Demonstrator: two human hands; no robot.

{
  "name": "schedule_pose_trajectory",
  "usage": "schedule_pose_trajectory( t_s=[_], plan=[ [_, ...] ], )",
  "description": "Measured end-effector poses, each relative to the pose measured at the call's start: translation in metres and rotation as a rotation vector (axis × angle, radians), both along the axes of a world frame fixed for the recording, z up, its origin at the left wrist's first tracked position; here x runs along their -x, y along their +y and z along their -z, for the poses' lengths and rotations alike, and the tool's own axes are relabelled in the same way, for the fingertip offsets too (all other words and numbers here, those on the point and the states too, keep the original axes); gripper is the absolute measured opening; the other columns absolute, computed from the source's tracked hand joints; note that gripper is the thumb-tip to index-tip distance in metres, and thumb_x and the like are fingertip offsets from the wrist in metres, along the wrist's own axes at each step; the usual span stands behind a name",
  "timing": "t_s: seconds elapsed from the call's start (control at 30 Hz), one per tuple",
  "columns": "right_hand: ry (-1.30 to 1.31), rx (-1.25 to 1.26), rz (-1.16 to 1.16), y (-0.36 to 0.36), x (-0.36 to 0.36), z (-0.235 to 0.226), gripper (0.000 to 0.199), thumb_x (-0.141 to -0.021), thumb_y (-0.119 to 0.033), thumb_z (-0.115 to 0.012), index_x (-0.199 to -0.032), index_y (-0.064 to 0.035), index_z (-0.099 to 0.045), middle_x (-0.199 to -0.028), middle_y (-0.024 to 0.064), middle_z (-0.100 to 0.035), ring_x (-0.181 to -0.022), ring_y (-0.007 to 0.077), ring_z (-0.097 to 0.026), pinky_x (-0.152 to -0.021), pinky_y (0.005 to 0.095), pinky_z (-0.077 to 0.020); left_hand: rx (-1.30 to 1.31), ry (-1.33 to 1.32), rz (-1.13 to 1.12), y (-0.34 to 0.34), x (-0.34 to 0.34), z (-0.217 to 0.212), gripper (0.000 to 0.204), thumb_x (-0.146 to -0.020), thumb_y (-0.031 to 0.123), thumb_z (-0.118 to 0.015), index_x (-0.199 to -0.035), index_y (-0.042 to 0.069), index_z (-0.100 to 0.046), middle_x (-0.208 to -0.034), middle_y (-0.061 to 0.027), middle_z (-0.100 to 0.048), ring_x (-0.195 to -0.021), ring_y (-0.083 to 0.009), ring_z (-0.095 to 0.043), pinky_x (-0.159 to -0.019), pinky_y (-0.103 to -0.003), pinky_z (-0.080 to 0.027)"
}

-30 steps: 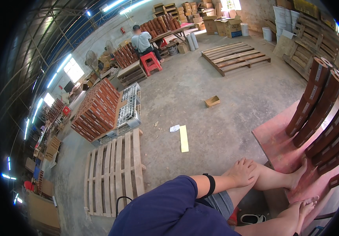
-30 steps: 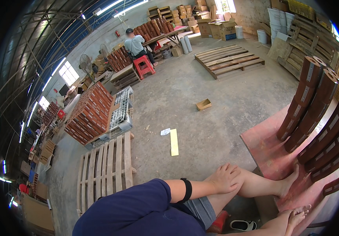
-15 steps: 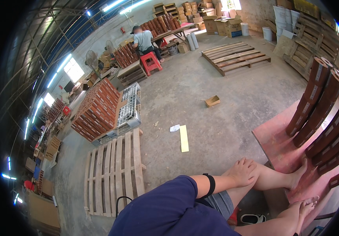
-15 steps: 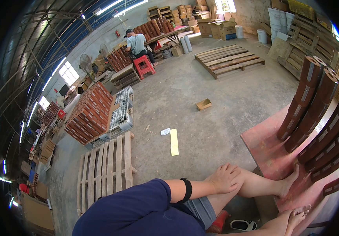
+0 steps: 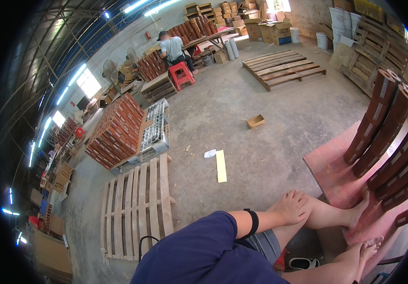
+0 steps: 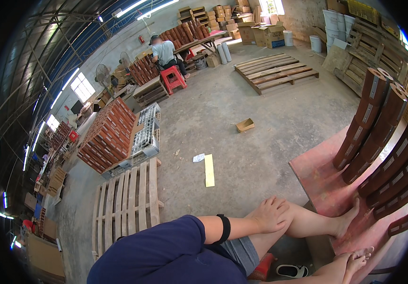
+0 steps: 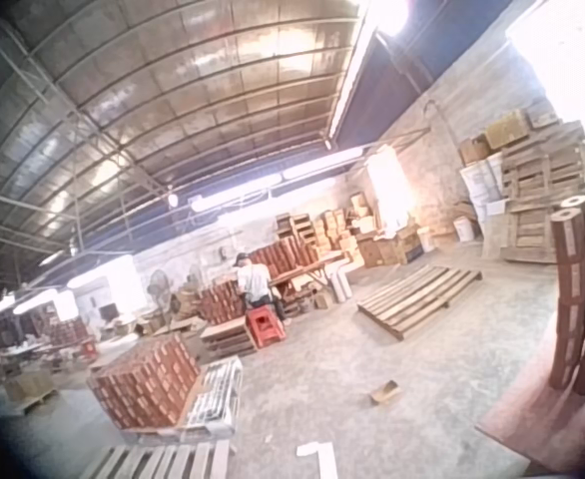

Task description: The person assembles small metal components onto a wooden cylindrical block using a powered driver and a hammer.

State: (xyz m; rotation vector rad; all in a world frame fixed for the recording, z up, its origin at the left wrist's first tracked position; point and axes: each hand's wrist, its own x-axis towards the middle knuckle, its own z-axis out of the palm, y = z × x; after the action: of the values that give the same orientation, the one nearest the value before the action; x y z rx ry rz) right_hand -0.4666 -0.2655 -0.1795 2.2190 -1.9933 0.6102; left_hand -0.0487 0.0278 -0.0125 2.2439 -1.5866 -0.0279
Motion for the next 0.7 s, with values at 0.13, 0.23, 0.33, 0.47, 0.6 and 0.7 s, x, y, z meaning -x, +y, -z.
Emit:
schedule_pose_trajectory(
  t_s=[0.13,0.23,0.33,0.47,0.6,0.7],
  plan=[
    [0.014,0.075,0.028,-0.007,0.012,0.016,0.062,-0.074,-0.027,-0.070,-0.118,0.0042,-0.041,-0.109,0.0362,-0.045,-0.105,0.0502,-0.043,-0.093,0.0497,-0.0384,0.023,-0.002,0.010,-0.001,0.000,0.001,0.053,-0.071,0.035,-0.062,-0.116,0.010,-0.053,-0.125,-0.0142,-0.046,-0.112,-0.0386,-0.040,-0.090,-0.048,-0.038],
    [-0.027,0.029,0.001,-0.006,0.010,0.013,0.064,-0.074,-0.027,-0.069,-0.121,0.0039,-0.039,-0.111,0.0360,-0.045,-0.106,0.0498,-0.043,-0.094,0.0493,-0.0376,0.022,0.001,0.009,0.000,0.000,0.001,0.052,-0.070,0.035,-0.062,-0.116,0.010,-0.053,-0.124,-0.0142,-0.046,-0.112,-0.0384,-0.040,-0.090,-0.048,-0.038],
    [-0.043,-0.067,0.003,-0.004,0.006,0.003,0.066,-0.074,-0.027,-0.070,-0.123,0.0036,-0.039,-0.113,0.0361,-0.044,-0.108,0.0495,-0.043,-0.096,0.0486,-0.0366,0.044,-0.018,0.004,0.001,-0.001,0.003,0.052,-0.070,0.035,-0.062,-0.116,0.010,-0.053,-0.124,-0.0140,-0.046,-0.111,-0.0383,-0.040,-0.090,-0.048,-0.038],
    [-0.037,-0.146,0.036,0.003,-0.007,-0.013,0.065,-0.074,-0.027,-0.070,-0.124,0.0038,-0.039,-0.117,0.0362,-0.042,-0.111,0.0494,-0.042,-0.097,0.0480,-0.0359,0.048,-0.043,-0.003,0.001,-0.001,0.005,0.052,-0.070,0.035,-0.062,-0.116,0.010,-0.053,-0.124,-0.0137,-0.046,-0.111,-0.0381,-0.041,-0.090,-0.048,-0.038],
    [0.025,-0.096,0.123,0.004,-0.005,-0.010,0.065,-0.075,-0.026,-0.069,-0.124,0.0038,-0.039,-0.123,0.0361,-0.038,-0.114,0.0488,-0.040,-0.098,0.0473,-0.0357,0.049,-0.036,0.004,0.001,0.000,0.003,0.052,-0.070,0.034,-0.062,-0.116,0.010,-0.053,-0.124,-0.0136,-0.045,-0.111,-0.0378,-0.041,-0.089,-0.047,-0.038],
    [0.005,-0.116,0.061,0.002,-0.004,-0.010,0.066,-0.076,-0.027,-0.069,-0.125,0.0042,-0.038,-0.125,0.0357,-0.036,-0.116,0.0484,-0.039,-0.099,0.0469,-0.0352,0.036,-0.027,0.008,0.001,0.000,0.000,0.052,-0.070,0.034,-0.062,-0.116,0.010,-0.052,-0.124,-0.0137,-0.045,-0.111,-0.0376,-0.041,-0.089,-0.047,-0.038]
  ],
)
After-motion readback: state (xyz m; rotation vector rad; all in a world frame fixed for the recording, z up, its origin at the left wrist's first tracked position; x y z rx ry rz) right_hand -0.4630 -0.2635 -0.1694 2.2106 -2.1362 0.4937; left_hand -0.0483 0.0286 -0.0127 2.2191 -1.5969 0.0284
